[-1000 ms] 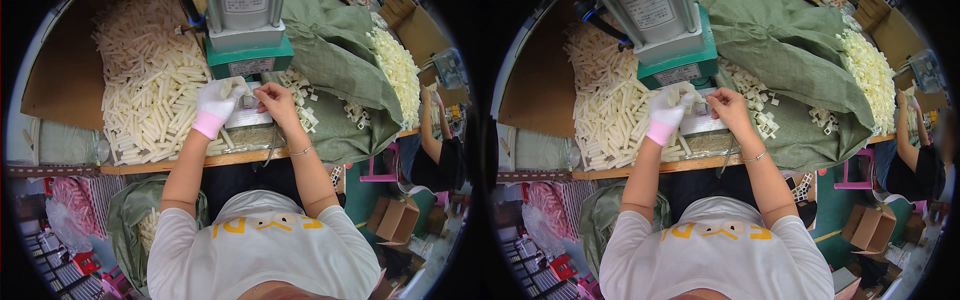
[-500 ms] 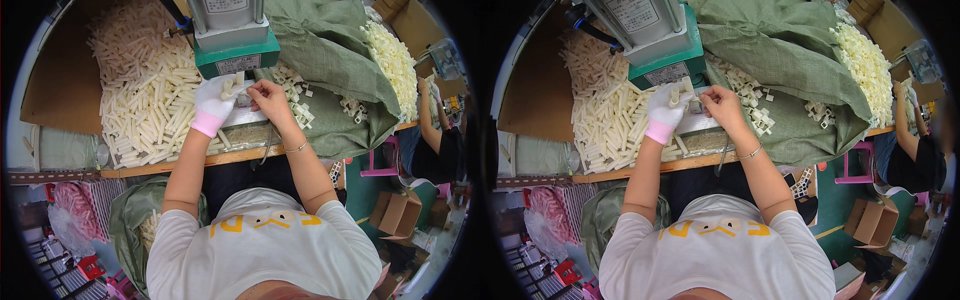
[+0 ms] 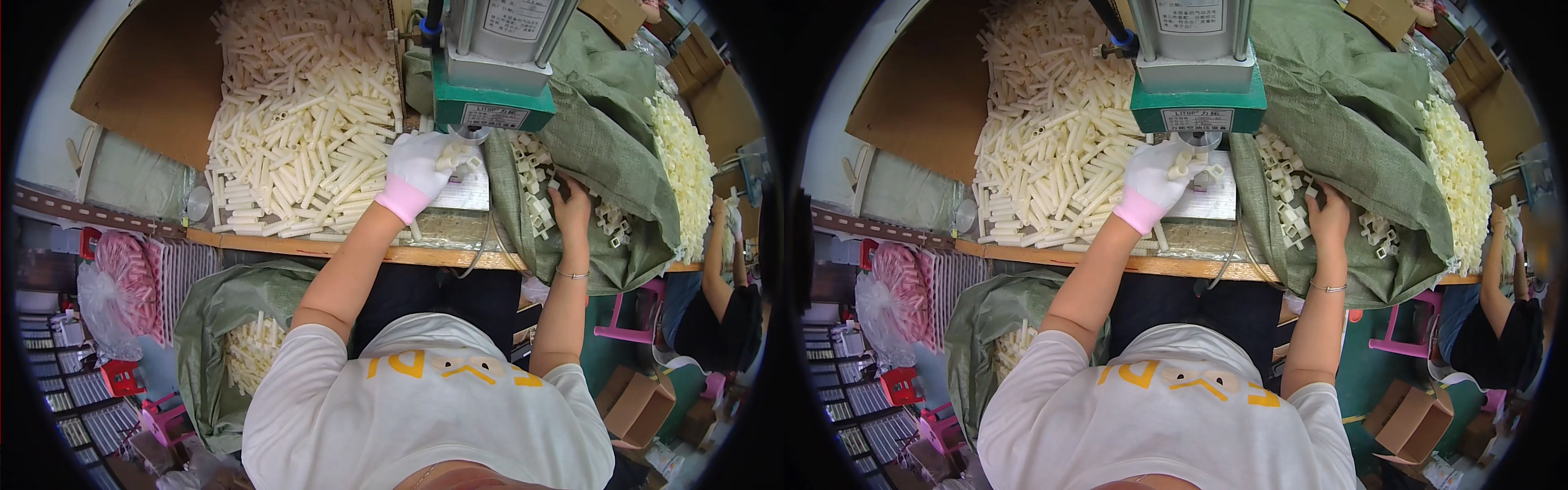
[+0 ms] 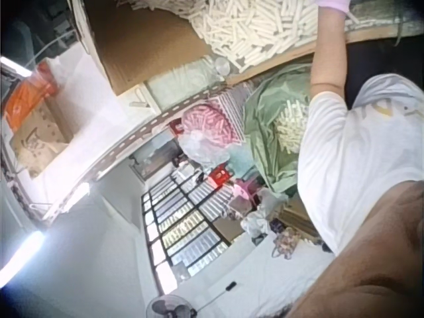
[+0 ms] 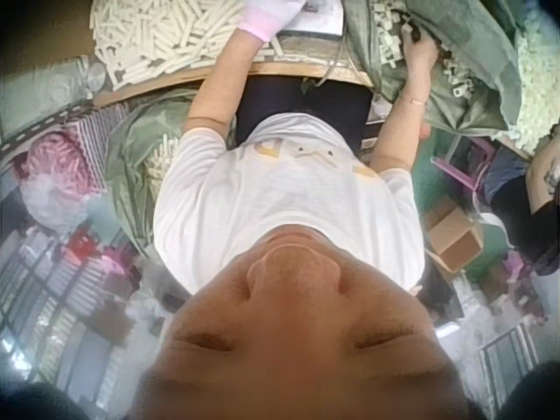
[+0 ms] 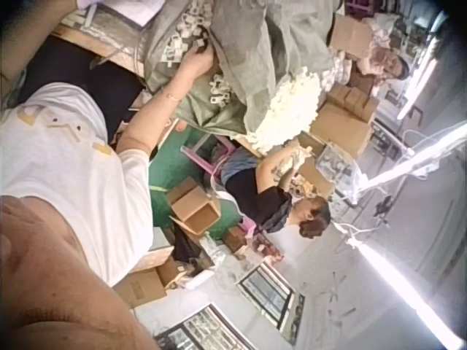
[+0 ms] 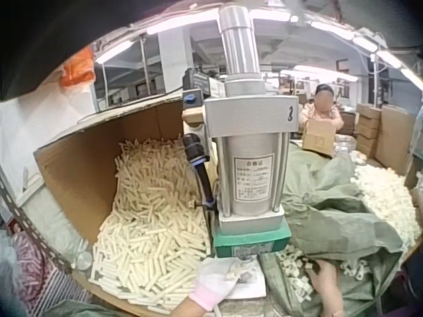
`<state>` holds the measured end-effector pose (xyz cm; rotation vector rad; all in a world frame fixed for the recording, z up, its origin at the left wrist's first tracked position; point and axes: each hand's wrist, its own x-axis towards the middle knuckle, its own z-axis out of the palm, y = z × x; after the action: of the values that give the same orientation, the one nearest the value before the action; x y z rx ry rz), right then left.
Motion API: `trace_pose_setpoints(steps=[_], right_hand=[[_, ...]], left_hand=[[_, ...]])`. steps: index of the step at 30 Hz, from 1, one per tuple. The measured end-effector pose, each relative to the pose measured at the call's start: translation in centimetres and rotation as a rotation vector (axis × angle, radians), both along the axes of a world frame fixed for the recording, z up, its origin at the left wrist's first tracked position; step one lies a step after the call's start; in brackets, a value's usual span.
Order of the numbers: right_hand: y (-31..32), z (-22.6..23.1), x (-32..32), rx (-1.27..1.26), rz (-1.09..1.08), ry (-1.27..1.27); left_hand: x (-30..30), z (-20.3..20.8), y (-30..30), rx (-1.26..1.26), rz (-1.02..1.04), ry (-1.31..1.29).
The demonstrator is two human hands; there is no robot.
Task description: Using a manual press or assembly machine to join small plastic parts together on a factory line.
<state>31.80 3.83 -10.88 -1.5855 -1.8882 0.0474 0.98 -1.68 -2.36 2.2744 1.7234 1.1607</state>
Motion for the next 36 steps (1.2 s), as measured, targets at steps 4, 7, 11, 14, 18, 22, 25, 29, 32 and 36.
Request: trace_pose_setpoints(steps=[4, 7, 11, 14, 18, 22, 25, 29, 32, 36], right_hand=[[-0.1, 0.6, -1.2, -0.190, -0.040, 0.083], [-0.2, 0.6, -1.1, -0.162, -0.059, 0.041], [-1.2, 1.3, -0.2, -0.139, -0.069, 0.135], [-1.4, -0.9, 2.7, -0.209, -0.057, 0.635], [-4.2, 3.6, 0.1, -0.325, 0.053, 0.909], [-5.7, 4.8, -0.2, -0.275, 0.117, 1.063], [-6.0, 5.3, -1.4, -0.301, 0.219, 1.012], [-5.7, 6.0, -3.7, -0.280, 0.235, 0.981], [-5.4, 6.5, -5.3, -0.296, 0.244, 1.040], [-5.8, 7.8, -7.4, -0.256, 0.222, 0.909]], left_hand=[[0.8, 0.2, -0.1, -0.026, 0.030, -0.148], [0.2, 0.0, 0.2, -0.016, 0.005, -0.209], [-4.7, 0.8, -1.0, -0.180, 0.047, -1.065], [-11.0, 1.9, -1.9, -0.162, 0.210, -1.272], [-17.7, 3.0, -5.4, -0.059, 0.415, -1.225], [-19.4, 7.9, -15.7, -0.489, 0.349, -0.860], [-21.7, 5.2, -24.6, -0.810, 0.429, -0.651], [-23.1, -1.7, -34.0, -1.035, 0.700, -0.489], [-23.5, -3.3, -33.5, -1.053, 0.789, 0.085], [-17.5, 2.0, -19.0, -0.372, 0.576, -0.156]])
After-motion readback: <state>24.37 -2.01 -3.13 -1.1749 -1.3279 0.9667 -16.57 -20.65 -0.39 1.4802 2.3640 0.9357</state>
